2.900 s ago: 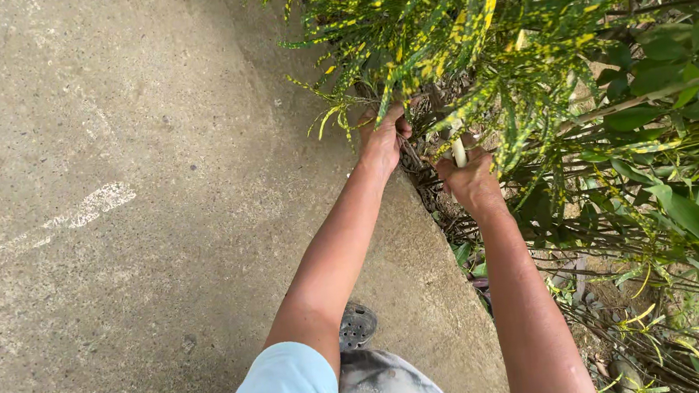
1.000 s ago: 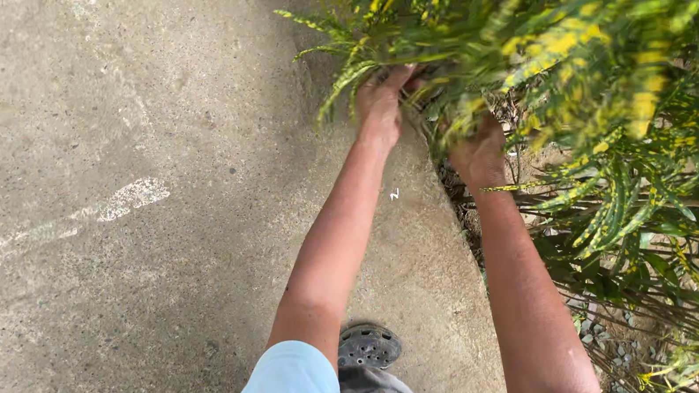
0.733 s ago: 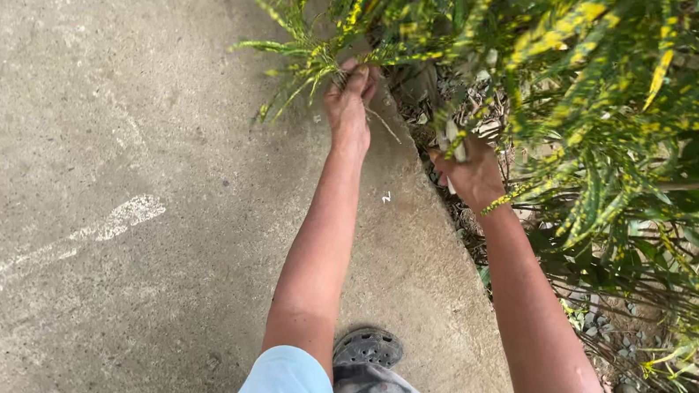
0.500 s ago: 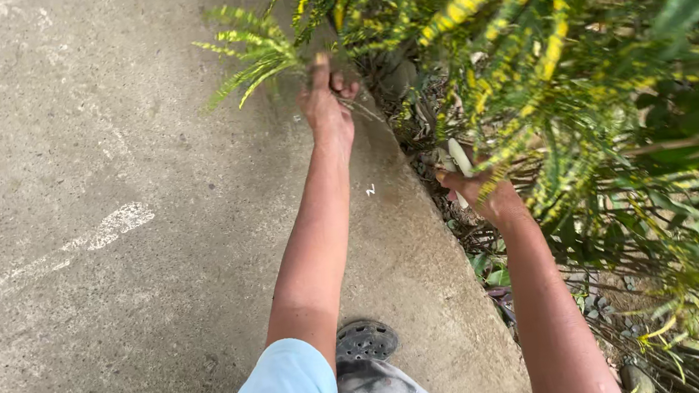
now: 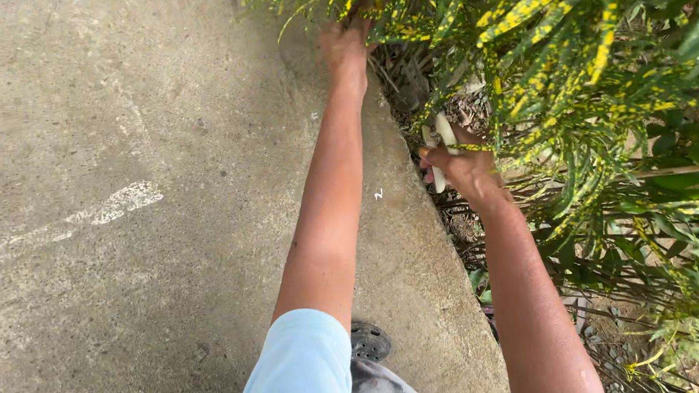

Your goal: The person trims ornamental plants along a garden path using pruning shears and a small hand hoe. They cut back purple-leafed and variegated foliage, remove weeds from the path edge, and gather the trimmed plant material.

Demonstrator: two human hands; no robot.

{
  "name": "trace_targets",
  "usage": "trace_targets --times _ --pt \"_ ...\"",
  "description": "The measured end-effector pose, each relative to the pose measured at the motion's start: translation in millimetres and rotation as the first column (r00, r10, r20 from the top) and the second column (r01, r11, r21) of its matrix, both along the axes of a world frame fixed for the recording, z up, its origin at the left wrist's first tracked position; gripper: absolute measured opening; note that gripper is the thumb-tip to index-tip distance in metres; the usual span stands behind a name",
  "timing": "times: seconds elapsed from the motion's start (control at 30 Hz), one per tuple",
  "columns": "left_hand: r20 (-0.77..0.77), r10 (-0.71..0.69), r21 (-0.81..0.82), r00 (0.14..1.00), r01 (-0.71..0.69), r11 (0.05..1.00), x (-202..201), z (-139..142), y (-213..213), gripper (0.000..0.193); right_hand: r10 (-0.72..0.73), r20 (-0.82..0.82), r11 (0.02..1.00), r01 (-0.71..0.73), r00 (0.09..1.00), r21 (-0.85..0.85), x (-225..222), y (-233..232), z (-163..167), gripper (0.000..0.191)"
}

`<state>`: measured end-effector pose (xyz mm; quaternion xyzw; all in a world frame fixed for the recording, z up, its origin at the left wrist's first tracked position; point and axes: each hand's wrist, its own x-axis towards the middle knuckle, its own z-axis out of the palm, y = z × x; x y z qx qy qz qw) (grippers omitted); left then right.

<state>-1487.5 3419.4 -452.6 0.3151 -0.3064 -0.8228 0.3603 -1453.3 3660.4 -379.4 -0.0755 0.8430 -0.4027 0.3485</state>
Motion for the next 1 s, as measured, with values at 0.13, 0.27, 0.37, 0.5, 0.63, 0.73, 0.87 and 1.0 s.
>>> trace_targets --times 0.13,0.27,0.37,0.5,0.63,0.73,0.87,1.0 --pt "0.183 -0.029 -0.090 0.983 0.046 0.995 -23.6 -0.8 -3.8 0.024 -0.056 0.095 0.996 0.062 0.994 -0.067 -0.1 -2.0 -6.2 0.062" --pt "0.262 -0.061 -0.204 0.963 0.117 0.972 -47.7 -20.9 -8.7 0.021 -0.097 0.111 0.994 0.102 0.989 -0.036 -7.0 -3.8 -13.5 0.044" --pt "0.432 -0.025 -0.498 0.902 0.262 0.827 -64.5 -36.1 -11.6 0.020 -0.085 0.105 0.991 0.095 0.991 -0.092 -8.5 -2.8 -20.2 0.030" --pt "0.518 0.290 -0.808 0.805 0.348 0.476 -67.2 -37.7 -7.6 0.021 -0.101 0.107 0.976 0.119 0.989 -0.182 -10.1 -2.1 -31.8 0.024" --pt "-0.240 -0.118 -0.190 0.964 0.072 0.979 -40.0 -28.5 -0.4 0.027 -0.139 0.177 0.951 0.181 0.974 -0.250 -9.9 -13.2 -46.4 0.031" --pt "-0.110 -0.184 0.178 0.977 0.201 0.963 -5.8 -34.2 -6.7 0.030 -0.175 0.181 0.961 0.208 0.968 -0.183 -2.6 -28.4 -60.7 0.033" --pt "-0.142 -0.030 0.217 0.989 0.061 0.974 35.8 -76.7 -17.2 0.027 -0.142 0.147 0.989 0.148 0.979 -0.032 7.4 -42.6 -81.2 0.037" --pt "-0.339 -0.178 0.216 0.924 0.260 0.941 51.8 -119.1 -22.5 0.028 0.162 -0.182 0.985 -0.147 0.970 0.094 3.2 -44.6 -100.2 0.040"
